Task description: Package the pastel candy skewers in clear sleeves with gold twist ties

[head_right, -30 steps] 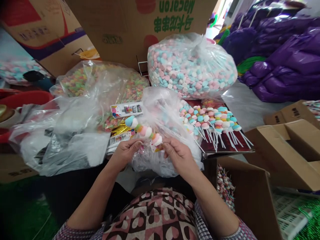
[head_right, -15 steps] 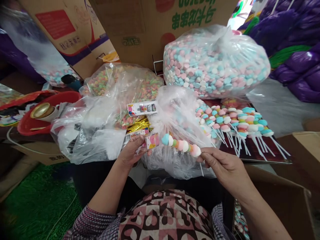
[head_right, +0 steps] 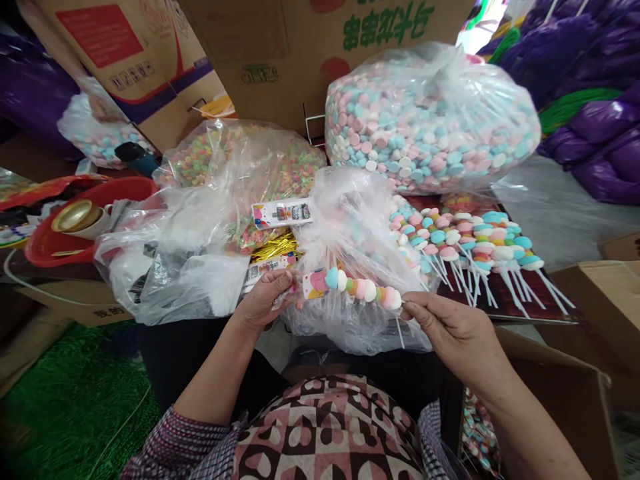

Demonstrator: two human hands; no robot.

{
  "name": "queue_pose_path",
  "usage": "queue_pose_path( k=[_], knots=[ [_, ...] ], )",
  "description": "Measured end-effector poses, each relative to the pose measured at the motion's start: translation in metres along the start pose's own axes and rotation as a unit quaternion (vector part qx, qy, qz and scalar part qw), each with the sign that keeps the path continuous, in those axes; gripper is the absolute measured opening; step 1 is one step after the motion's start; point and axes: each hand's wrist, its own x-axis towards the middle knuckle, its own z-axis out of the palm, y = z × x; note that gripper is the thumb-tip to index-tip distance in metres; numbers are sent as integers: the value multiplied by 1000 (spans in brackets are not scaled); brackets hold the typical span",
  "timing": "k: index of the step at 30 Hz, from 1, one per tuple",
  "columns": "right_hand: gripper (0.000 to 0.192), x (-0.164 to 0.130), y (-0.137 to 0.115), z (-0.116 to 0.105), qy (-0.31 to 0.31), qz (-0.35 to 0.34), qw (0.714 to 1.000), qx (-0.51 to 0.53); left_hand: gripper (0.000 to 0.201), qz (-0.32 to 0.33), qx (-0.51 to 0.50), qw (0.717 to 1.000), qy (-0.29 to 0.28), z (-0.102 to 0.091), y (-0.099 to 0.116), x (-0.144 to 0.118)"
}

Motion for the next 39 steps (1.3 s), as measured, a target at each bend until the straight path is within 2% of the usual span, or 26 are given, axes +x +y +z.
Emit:
queue_pose_path(
  k=[7,13,18,26,31,33,35,39],
  knots=[
    [37,3,-1,-7,17,-67,996,-50,52,11,62,998,-10,-1,3,-2],
    [41,2,-1,-7,9,-37,998,-43,49,25,166,985,-40,-8,8,-4],
    [42,1,4,-7,-19,18,1000,-11,53,22,161,986,-37,-9,9,-4],
    [40,3,0,-4,-1,-12,1000,-8,56,18,170,984,-55,-9,4,-4],
    [44,1,0,-5,-50,40,998,27,54,21,210,977,-36,-10,4,-4],
    [45,1,1,-5,-59,44,997,18,52,25,230,972,-32,-7,7,-6],
    [47,1,3,-3,-59,15,998,-14,47,34,258,965,-40,-3,12,-8],
    [53,1,1,-1,-65,-6,997,-51,35,71,341,936,-54,2,25,-13]
  ],
)
